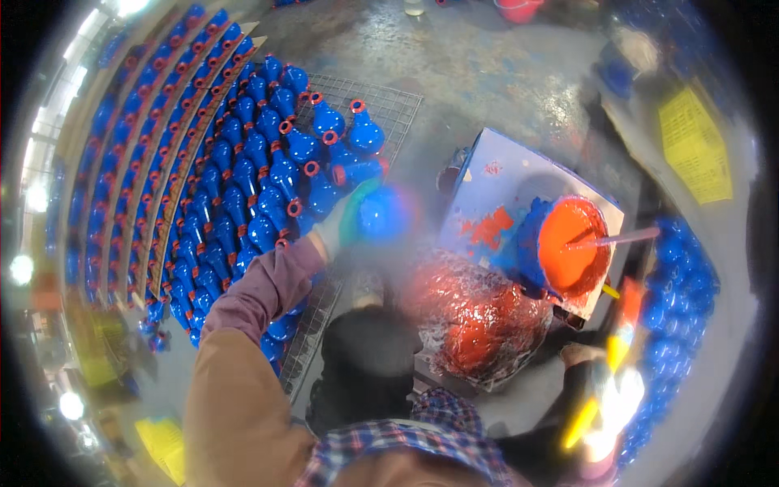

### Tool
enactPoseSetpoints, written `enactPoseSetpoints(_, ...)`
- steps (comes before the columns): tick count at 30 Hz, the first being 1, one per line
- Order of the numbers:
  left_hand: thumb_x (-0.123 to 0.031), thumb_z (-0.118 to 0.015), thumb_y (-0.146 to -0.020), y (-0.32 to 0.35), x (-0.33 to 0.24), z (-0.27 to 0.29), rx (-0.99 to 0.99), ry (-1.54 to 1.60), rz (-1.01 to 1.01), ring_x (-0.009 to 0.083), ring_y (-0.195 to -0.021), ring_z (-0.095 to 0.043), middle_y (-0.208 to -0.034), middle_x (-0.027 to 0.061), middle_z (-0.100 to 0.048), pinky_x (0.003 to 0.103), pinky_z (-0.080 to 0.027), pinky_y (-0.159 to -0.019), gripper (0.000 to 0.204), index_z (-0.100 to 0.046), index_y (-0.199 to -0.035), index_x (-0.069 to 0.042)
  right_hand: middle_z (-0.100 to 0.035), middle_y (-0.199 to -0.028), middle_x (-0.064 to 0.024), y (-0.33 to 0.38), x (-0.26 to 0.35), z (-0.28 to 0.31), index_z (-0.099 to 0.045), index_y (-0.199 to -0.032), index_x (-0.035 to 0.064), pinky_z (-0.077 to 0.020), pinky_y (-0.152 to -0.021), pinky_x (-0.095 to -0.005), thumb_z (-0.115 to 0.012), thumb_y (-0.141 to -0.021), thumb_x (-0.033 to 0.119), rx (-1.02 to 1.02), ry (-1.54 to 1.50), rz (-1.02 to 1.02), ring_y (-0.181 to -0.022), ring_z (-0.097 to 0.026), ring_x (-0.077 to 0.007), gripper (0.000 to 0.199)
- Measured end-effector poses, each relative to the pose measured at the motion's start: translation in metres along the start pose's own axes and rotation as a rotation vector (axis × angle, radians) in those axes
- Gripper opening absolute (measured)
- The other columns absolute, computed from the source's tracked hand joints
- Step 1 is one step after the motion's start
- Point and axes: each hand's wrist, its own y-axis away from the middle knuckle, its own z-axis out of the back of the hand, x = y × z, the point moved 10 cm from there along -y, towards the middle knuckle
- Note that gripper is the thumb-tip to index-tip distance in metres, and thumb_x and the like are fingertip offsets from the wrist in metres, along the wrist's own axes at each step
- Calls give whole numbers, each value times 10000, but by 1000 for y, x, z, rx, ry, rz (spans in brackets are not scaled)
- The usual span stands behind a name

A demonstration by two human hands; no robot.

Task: Applying red paint with a brush to the neck and base of blue bulbous industrial components.

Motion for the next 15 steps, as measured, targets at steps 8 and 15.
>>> enactPoseSetpoints(8,-477,-708,-815,-182,-89,57,-428,-529,-210,172,-906,-666,-1079,81,-681,318,-518,-776,576,-661,-1164,-20,-651,-830,-114,-25,-21,-7,-717,-1107,163,-464,-524,-393,-699,-844,271,153,-31,-285,-621,-599,-321,285)
enactPoseSetpoints(15,-582,-682,-763,-297,-159,98,-727,-980,-326,273,-986,-698,-1088,167,-714,399,-514,-818,655,-710,-1117,-31,-631,-710,-162,-49,-14,-4,-728,-968,40,-508,-527,-392,-730,-845,155,94,177,-33,-562,-602,-309,168)
